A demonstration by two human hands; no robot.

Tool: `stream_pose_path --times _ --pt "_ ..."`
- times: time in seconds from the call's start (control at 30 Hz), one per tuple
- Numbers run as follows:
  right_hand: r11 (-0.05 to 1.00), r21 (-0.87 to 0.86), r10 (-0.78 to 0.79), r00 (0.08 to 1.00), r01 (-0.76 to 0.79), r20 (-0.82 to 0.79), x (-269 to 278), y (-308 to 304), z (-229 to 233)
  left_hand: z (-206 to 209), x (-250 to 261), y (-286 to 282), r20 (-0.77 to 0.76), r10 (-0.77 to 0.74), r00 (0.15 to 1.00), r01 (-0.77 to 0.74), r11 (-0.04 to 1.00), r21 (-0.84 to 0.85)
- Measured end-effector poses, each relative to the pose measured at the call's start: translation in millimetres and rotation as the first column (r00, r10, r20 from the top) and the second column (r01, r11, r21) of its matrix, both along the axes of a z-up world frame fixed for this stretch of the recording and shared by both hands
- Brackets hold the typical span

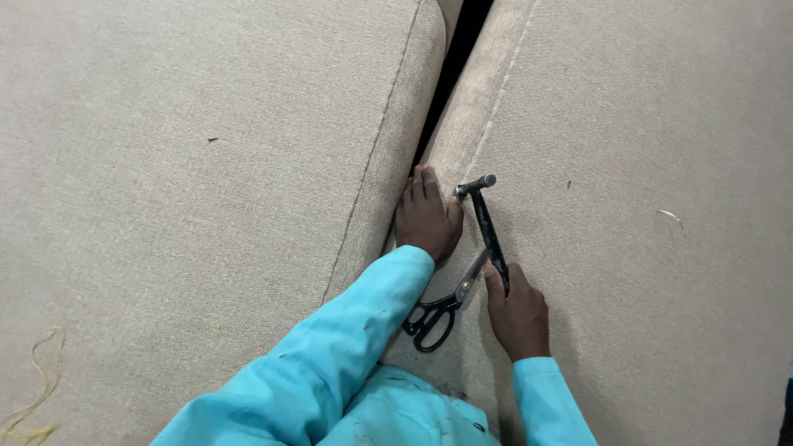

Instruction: The person uses a hammer to tap along the seam of a beige upholstered cushion. They also handle a pair of scissors and a yellow string, placing them on the cushion surface while working.

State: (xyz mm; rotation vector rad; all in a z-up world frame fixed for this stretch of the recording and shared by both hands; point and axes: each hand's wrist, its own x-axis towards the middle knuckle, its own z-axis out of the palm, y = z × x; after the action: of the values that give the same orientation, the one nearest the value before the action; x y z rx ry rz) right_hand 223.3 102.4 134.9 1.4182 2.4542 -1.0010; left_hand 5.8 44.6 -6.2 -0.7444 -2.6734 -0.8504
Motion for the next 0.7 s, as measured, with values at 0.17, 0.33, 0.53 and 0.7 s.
stream_pose_path --times 0.17,0.33,0.53,0.7 --pt "1.0 0.014 0.011 1.0 -0.011 0.021 -3.3 -1.9 5.5 -3.2 0.1 2.3 -0.017 0.006 1.0 -0.006 1.0 -0.024" --pt "1.0 -0.009 0.002 1.0 -0.002 0.016 -6.5 -10.3 24.9 9.4 1.9 -0.5 0.009 0.004 1.0 -0.003 0.999 -0.041" --pt "1.0 0.003 0.008 1.0 -0.008 0.003 -5.0 -7.5 15.0 0.3 0.2 1.6 -0.024 0.007 1.0 -0.008 0.999 -0.046" --pt "1.0 0.002 -0.008 0.999 0.008 -0.031 -0.4 -3.3 4.1 -3.4 -0.3 2.3 -0.008 0.004 1.0 -0.005 0.999 -0.05"
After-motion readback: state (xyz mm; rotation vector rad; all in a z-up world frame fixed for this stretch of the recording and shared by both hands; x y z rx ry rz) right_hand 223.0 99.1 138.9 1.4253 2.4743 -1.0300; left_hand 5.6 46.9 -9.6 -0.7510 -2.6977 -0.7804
